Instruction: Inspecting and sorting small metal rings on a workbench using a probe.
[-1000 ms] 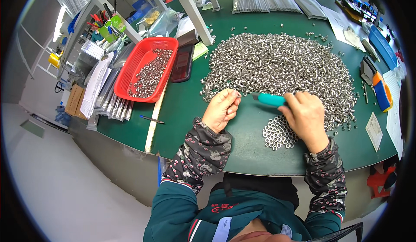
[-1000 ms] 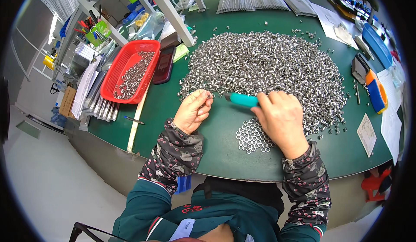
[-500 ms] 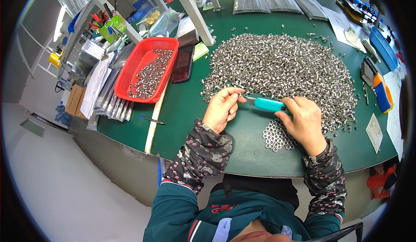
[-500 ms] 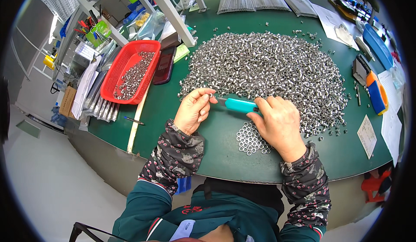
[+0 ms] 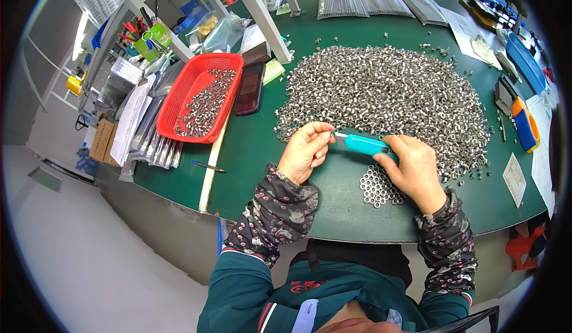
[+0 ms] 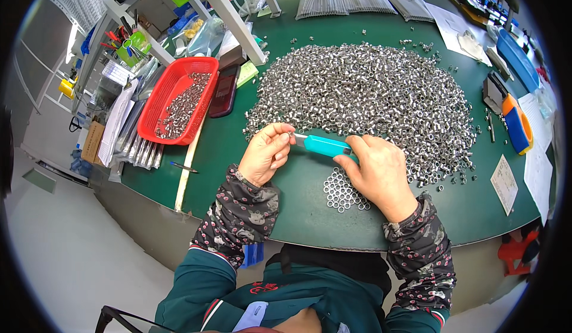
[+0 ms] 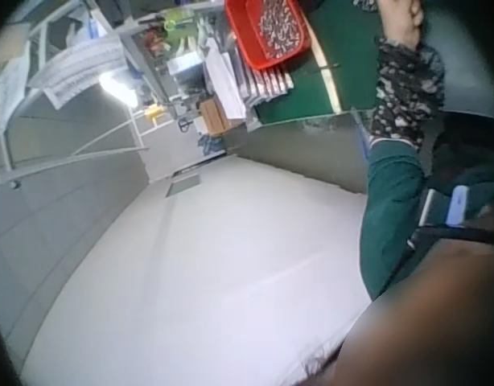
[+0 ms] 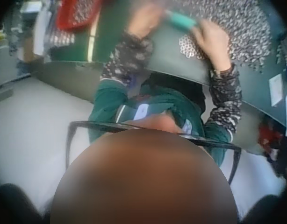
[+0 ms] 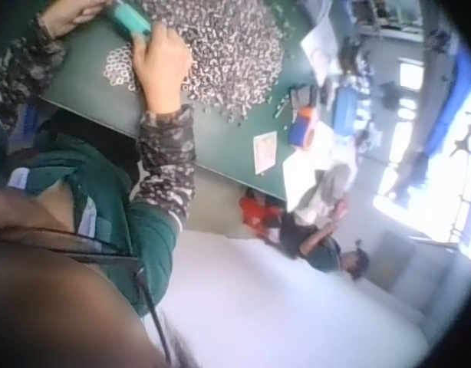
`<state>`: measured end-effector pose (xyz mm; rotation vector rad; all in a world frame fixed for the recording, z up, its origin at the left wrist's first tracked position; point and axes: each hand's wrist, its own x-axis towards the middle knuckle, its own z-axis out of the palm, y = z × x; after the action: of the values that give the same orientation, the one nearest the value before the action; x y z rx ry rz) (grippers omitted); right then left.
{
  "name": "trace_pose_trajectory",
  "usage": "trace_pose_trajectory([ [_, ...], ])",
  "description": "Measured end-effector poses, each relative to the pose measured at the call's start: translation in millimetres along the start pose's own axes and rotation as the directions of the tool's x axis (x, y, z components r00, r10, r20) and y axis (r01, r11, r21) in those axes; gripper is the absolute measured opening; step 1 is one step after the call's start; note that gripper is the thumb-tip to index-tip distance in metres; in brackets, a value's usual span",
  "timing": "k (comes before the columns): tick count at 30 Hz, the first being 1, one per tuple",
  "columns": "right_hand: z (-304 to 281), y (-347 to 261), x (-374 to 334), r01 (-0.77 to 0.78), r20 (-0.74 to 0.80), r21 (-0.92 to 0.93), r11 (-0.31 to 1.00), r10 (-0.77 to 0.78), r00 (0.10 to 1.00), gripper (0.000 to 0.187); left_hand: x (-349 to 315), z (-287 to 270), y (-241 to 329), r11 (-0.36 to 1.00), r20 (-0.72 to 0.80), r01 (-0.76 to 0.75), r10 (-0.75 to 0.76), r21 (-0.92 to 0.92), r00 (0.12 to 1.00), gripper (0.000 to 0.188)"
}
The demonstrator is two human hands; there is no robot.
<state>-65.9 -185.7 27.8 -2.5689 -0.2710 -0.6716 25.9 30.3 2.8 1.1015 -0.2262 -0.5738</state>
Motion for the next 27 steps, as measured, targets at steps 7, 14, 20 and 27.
trace_pose_trajectory([
  [7, 2.3, 1.3, -0.3, -0.035, 0.045, 0.045, 0.998, 0.033, 0.998, 0.026, 0.4, -1.4, -1.2, 0.999, 0.073, 0.024, -0.021, -0.044, 0.997, 0.012],
  [14, -1.4, -1.5, 2.8, -0.183, 0.22, 0.157, 0.97, 0.146, 0.965, 0.027, 0.6, 0.7, -2.0, 1.0, 0.006, 0.009, -0.009, -0.017, 1.0, 0.009],
  [20, -4.5, -2.2, 4.3, -0.259, 0.304, 0.193, 0.946, 0.193, 0.933, 0.028, 0.8, 0.6, -3.2, 0.999, 0.007, -0.029, 0.029, -0.025, 1.0, 0.006],
  [27, -6.3, -0.5, 6.0, -0.334, 0.406, 0.228, 0.915, 0.222, 0.887, 0.03, 0.1, 1.6, -3.5, 0.998, 0.012, -0.06, 0.06, 0.008, 0.998, 0.006],
])
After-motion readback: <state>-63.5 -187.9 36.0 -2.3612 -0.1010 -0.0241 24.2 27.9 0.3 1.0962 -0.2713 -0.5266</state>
